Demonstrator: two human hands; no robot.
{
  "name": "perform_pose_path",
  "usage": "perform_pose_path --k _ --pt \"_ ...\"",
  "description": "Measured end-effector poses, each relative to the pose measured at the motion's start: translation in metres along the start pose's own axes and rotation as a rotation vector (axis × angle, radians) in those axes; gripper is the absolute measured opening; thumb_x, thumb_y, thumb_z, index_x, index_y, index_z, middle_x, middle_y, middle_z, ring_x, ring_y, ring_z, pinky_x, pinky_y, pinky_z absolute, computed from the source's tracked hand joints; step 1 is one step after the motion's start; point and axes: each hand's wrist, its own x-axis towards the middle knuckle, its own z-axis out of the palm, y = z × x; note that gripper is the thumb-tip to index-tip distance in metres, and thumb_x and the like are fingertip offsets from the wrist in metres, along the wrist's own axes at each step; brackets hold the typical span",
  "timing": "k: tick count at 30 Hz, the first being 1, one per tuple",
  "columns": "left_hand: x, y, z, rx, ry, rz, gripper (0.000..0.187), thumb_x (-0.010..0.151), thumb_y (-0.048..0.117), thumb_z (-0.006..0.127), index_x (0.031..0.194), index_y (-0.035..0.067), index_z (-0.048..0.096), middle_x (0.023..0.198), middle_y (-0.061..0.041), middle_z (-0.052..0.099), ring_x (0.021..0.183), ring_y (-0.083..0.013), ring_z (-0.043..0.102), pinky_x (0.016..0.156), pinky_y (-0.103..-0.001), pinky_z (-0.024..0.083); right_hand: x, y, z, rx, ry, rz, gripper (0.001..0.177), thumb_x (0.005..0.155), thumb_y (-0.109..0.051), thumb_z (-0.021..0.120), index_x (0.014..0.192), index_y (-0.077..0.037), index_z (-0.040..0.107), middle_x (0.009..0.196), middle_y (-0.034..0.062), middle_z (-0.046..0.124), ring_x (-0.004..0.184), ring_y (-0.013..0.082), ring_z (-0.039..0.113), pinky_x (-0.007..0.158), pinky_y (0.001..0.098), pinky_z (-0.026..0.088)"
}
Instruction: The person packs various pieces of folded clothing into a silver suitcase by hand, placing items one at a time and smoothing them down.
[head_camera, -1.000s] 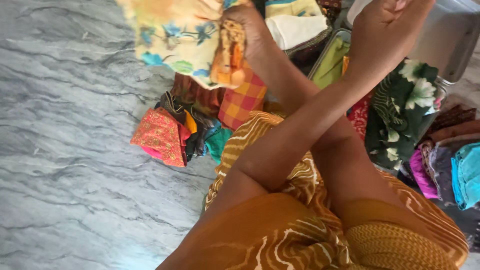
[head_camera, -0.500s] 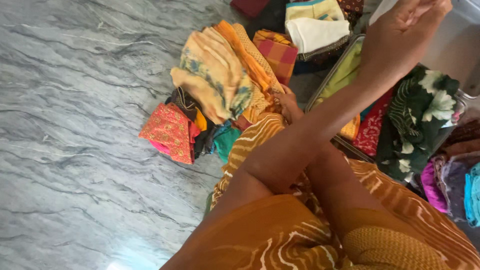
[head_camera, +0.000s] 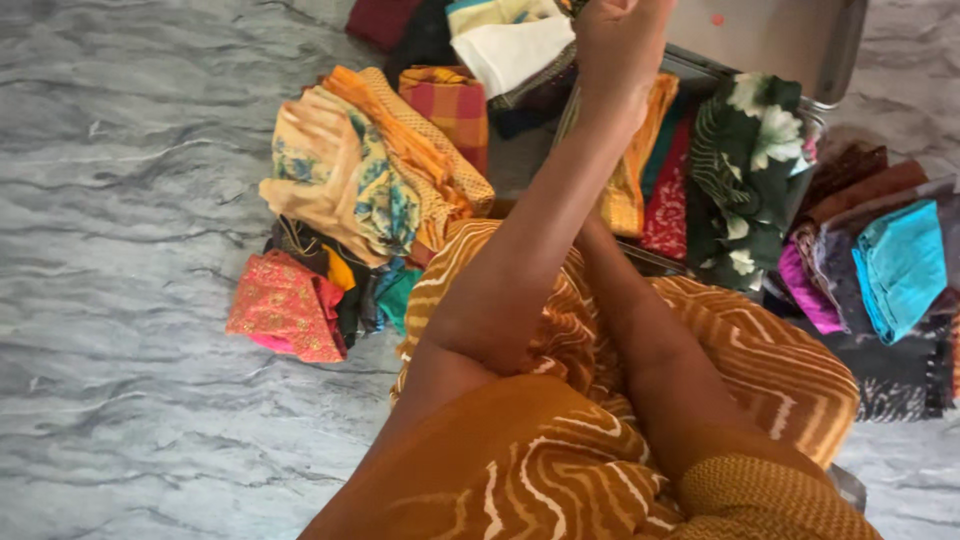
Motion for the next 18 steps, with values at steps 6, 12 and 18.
perform_pose_path --k 6,12,18 --pt "-0.016 0.02 0.008 -0.096 -0.14 0.016 0.022 0.098 0.029 0.07 0.1 0.008 0.076 0.095 0.0 0.075 0.088 -0.0098 0.067 0.079 -0.031 0.052 -0.002 0.032 -0.09 -0.383 0.65 0.156 0.06 0.075 -0.028 0.085 0.129 -0.007 0.071 0.119 0.0165 0.074 0.109 0.0316 0.069 0.093 0.045 0.055" --pt "-0.02 0.003 0.008 -0.075 -0.181 -0.029 0.02 0.102 0.029 0.07 0.099 0.009 0.076 0.093 -0.001 0.074 0.087 -0.0106 0.067 0.08 -0.033 0.055 0.007 0.049 -0.099 0.368 0.563 0.401 0.092 0.06 -0.009 0.097 0.139 0.008 0.052 0.122 0.0171 0.064 0.095 0.0252 0.064 0.081 0.0403 0.053" --pt "-0.019 -0.002 0.012 -0.038 -0.168 -0.056 0.019 0.101 0.028 0.069 0.098 0.01 0.074 0.093 -0.002 0.075 0.089 -0.0099 0.067 0.085 -0.031 0.052 0.011 0.057 -0.092 0.331 0.271 0.466 0.06 0.066 -0.01 0.094 0.115 0.009 0.067 0.102 0.0143 0.075 0.08 0.0224 0.072 0.07 0.0345 0.057"
